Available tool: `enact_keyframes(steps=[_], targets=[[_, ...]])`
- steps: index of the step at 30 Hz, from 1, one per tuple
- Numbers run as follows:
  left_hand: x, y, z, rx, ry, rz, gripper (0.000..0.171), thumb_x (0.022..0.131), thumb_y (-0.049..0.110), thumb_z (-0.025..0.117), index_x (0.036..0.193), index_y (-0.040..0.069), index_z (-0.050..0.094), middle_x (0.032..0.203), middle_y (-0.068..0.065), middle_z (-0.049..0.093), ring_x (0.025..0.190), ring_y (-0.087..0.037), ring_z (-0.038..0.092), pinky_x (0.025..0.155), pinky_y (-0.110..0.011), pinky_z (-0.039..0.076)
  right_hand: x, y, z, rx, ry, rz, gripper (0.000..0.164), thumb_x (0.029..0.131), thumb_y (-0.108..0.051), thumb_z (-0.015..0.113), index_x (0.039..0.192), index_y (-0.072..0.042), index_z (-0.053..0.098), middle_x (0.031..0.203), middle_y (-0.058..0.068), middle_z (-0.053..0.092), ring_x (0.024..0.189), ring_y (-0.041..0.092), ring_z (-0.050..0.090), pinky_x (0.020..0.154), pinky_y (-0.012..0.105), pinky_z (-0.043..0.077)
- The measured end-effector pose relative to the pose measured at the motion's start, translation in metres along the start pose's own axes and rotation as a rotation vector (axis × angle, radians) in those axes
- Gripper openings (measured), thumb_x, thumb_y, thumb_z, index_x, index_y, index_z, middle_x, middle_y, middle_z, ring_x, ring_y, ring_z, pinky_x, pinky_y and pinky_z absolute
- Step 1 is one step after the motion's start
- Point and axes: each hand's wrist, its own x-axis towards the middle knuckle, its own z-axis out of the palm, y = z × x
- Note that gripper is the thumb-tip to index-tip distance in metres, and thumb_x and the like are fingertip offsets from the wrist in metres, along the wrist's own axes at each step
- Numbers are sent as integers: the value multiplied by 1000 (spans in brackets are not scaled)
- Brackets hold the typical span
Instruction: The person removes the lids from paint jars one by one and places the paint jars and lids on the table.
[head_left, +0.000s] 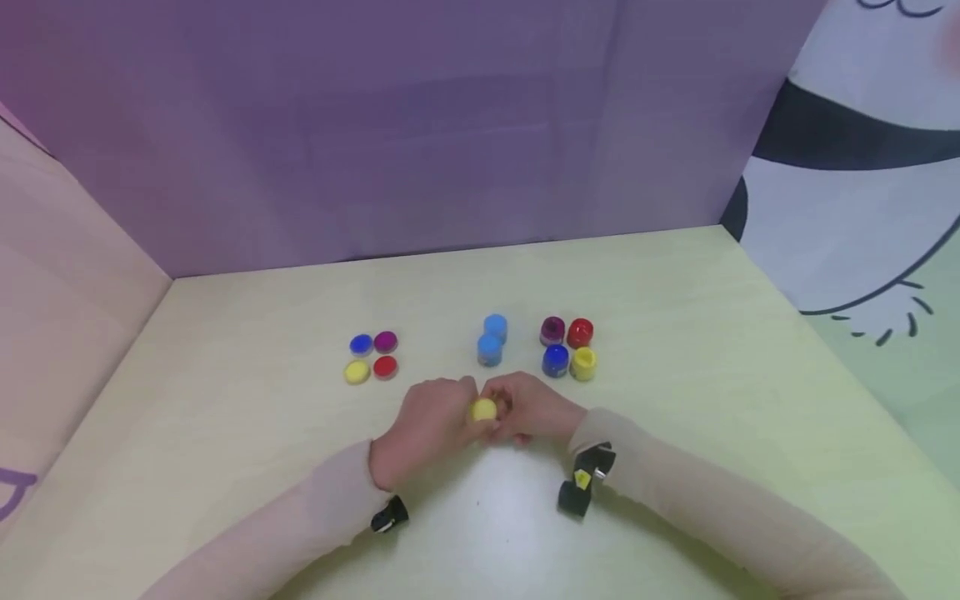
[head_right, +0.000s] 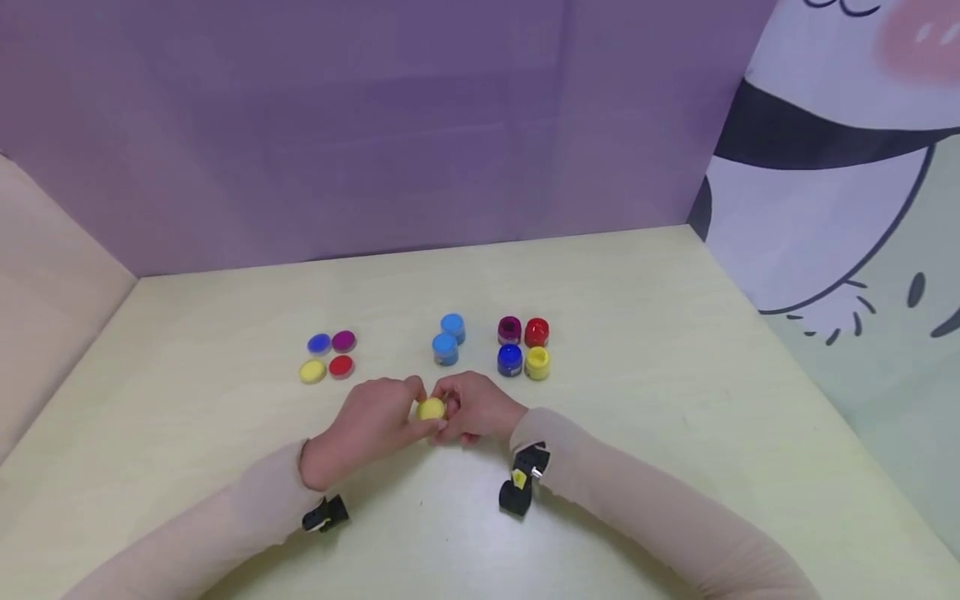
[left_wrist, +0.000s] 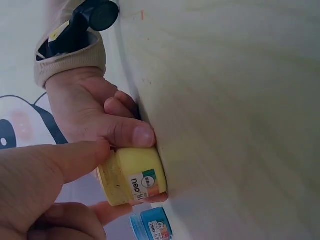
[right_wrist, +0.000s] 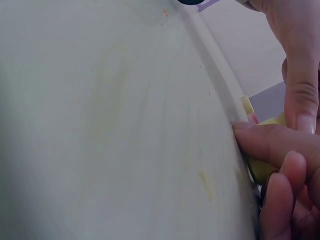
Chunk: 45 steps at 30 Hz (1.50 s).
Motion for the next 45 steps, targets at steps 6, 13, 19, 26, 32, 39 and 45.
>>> enact_keyframes(steps=[6, 13, 19, 26, 32, 39, 45], targets=[[6, -1, -2, -37, -57, -56, 39, 77, 45, 74, 78, 8, 60, 55, 3, 43, 50, -11, 40, 47, -21, 31, 1, 3, -3, -4, -6, 4, 20, 78, -7, 75, 92, -14, 63, 76, 1, 59, 50, 13, 50, 49, 22, 43], [13, -22, -8, -182, -229, -41, 38, 71, 39, 81, 94, 13, 65, 62, 5, 52, 61, -12, 48, 58, -24, 40, 3, 4, -2, 36, -26, -1, 23, 74, -6, 77, 91, -12, 64, 77, 1, 60, 49, 13, 48, 49, 21, 43], [21, -46, -15, -339, -305, 141, 40, 75, 24, 80, 112, 21, 64, 67, 4, 49, 64, -12, 46, 59, -23, 38, 4, 3, -3, 41, -21, 25, 26, 72, -9, 80, 91, -12, 63, 79, 0, 63, 48, 14, 48, 49, 22, 42], [34, -61, -13, -507, -427, 348, 40, 83, 16, 73, 122, 21, 64, 74, 6, 55, 70, -11, 49, 65, -23, 41, 4, 1, -3, 10, -21, 40, 30, 73, -14, 81, 97, -13, 64, 89, -1, 65, 50, 14, 49, 50, 23, 44], [38, -63, -10, -522, -427, 366, 39, 80, 18, 75, 118, 21, 67, 66, 6, 47, 64, -10, 46, 63, -21, 38, 5, 2, -2, 18, -33, 44, 29, 72, -14, 81, 97, -13, 64, 85, 0, 65, 50, 13, 49, 50, 22, 43], [31, -55, -7, -439, -334, 284, 30, 79, 19, 77, 108, 24, 69, 58, 8, 35, 56, -8, 38, 58, -21, 34, 5, 3, -2, 28, -29, 42, 26, 73, -14, 80, 92, -12, 62, 77, 1, 61, 50, 13, 49, 50, 22, 43], [22, -42, -9, -325, -229, 209, 26, 76, 19, 79, 100, 19, 68, 60, 8, 40, 58, -8, 39, 56, -20, 33, 3, 1, -2, 44, -25, 32, 24, 74, -11, 79, 88, -10, 61, 76, 1, 61, 49, 13, 48, 49, 22, 42]])
